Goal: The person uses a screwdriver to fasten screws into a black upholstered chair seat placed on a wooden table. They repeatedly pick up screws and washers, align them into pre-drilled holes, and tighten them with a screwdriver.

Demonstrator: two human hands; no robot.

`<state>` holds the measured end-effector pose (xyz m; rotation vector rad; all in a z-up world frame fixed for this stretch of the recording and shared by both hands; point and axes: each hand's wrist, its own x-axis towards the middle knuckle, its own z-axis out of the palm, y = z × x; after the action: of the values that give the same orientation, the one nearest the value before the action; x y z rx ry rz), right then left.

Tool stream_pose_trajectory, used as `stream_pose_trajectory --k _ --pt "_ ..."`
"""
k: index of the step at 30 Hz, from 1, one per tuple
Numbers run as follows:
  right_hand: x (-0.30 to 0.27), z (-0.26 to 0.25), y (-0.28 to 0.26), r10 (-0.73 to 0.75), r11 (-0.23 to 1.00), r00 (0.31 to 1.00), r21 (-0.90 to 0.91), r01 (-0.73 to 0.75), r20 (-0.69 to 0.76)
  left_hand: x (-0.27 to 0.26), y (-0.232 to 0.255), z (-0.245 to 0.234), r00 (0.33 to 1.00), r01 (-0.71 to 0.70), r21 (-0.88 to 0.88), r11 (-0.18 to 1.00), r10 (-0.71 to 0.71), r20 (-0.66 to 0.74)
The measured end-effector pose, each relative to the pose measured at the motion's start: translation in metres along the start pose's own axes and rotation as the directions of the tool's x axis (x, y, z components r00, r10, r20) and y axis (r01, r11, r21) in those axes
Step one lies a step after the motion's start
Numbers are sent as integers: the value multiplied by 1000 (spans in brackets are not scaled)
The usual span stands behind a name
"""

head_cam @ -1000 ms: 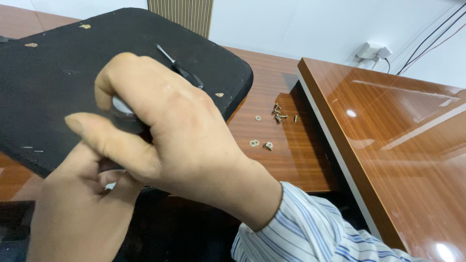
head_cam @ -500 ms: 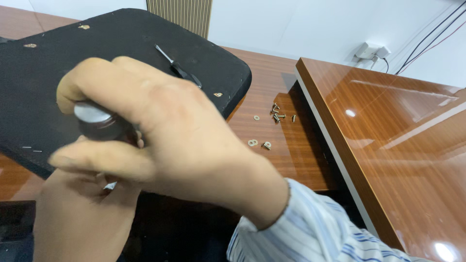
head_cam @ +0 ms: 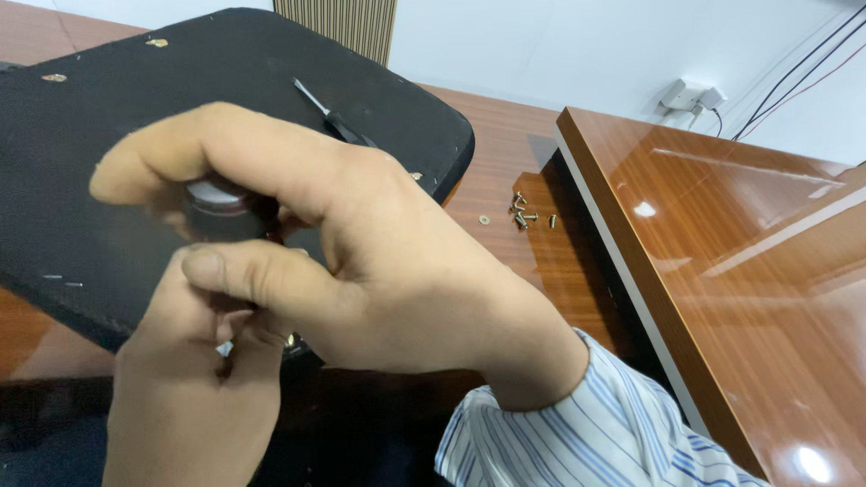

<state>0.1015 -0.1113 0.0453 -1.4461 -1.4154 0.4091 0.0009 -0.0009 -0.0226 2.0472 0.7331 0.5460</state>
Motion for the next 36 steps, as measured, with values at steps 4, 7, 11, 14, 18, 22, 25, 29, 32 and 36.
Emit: stream_pose_trajectory --k 4,7,11,14,18,22,25,29,32,36 --pt "4 -2 -1 -90 983 996 -163 87 -11 10 -11 -1 996 -11 -154 988 24 82" --pt "14 -1 -1 -96 972 995 -216 91 -14 18 -11 -6 992 3 -177 984 19 124" --pt "19 0 -3 17 991 999 -128 -22 -44 20 -7 -12 978 129 -71 989 -115 174" --pt "15 2 -6 -49 991 999 -128 47 -20 16 -8 -13 983 84 -67 994 -72 167" --pt "11 0 -11 -75 958 997 -276 78 20 15 -13 -11 982 49 -54 997 -39 185" --pt "17 5 -18 -100 954 994 -279 107 41 10 -17 -15 979 -104 -227 968 140 147" --pt "21 9 -26 3 955 1000 -295 5 27 11 -21 -17 974 -113 -242 964 156 163" --pt "31 14 -29 70 932 997 -357 -57 23 25 -24 -21 958 14 -186 982 40 283" --pt "30 6 -29 -2 914 997 -404 31 71 31 -22 -23 933 74 -167 983 -10 359" --pt "17 3 -28 -2 926 998 -377 25 62 27 -14 -26 931 30 -208 978 48 362"
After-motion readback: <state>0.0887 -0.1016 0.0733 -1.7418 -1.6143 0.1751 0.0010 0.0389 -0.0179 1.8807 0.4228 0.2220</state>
